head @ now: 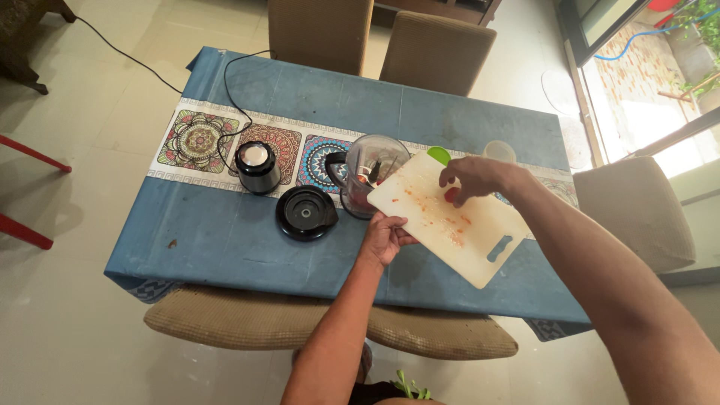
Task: The person places chopped tomatoes, water, and chopped onions into a blender jar, secures the lid, and attaches the motor base to blend the ingredients.
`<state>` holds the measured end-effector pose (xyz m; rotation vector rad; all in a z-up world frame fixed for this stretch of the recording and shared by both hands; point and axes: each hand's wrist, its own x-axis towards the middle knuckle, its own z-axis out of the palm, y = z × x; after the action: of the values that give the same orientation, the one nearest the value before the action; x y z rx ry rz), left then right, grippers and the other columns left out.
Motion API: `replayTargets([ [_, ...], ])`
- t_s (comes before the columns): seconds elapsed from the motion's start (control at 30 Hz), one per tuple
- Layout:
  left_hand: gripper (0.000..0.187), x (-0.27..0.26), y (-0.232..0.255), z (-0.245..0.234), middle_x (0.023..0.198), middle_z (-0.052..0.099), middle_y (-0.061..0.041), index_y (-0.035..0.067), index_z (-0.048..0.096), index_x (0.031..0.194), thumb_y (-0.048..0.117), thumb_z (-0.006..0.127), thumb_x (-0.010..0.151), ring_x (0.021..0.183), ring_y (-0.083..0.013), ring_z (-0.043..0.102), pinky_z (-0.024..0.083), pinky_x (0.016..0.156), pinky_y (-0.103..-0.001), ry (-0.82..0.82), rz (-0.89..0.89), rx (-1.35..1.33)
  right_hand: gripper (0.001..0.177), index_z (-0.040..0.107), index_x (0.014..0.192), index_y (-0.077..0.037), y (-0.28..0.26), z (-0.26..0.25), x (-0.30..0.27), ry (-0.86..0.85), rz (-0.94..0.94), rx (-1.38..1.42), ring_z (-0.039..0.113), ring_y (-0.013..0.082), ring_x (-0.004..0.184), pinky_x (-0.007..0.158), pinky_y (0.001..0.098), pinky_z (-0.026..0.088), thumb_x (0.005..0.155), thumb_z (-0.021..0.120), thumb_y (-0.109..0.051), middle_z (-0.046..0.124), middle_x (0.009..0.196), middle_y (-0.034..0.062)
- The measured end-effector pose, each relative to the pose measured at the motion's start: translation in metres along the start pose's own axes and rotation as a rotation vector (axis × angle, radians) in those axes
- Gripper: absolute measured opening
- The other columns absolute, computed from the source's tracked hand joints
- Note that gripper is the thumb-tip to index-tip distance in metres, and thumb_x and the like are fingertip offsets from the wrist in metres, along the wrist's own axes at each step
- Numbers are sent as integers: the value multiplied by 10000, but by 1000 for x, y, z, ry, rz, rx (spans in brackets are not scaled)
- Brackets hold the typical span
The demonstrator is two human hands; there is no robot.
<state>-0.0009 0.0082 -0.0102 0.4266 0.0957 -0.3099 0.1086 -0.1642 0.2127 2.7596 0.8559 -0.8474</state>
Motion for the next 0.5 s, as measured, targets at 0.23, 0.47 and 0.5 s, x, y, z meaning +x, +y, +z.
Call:
replayTargets([
  [0.23, 518, 0, -2, 2, 1130, 724, -204, 31, 480, 1372, -3, 599, 869, 868, -325, 770, 669, 692, -500, -8, -20, -3, 324, 711, 1126, -93, -5, 16, 1, 171, -68, 44, 700, 282, 1023, 888, 408, 556, 832, 760, -222, 708, 1070, 101],
  [0.47, 537, -5, 1, 1, 1157, 718, -182, 50, 471, 1400, 16, 609, 882, 892, -319, 769, 665, 703, -493, -12, -17, -6, 245, 736, 1054, -57, -16, 28, 54, 440, -245, 106, 683, 352, 1009, 869, 443, 546, 822, 747, -134, 700, 1069, 147],
  [0.5, 534, -6, 3, 0, 1163, 716, -187, 43, 471, 1406, 20, 612, 891, 896, -321, 767, 665, 706, -491, -25, -12, -7, 234, 738, 1047, -54, -19, 28, 61, 477, -273, 116, 679, 361, 1011, 869, 448, 542, 826, 750, -132, 700, 1072, 152],
])
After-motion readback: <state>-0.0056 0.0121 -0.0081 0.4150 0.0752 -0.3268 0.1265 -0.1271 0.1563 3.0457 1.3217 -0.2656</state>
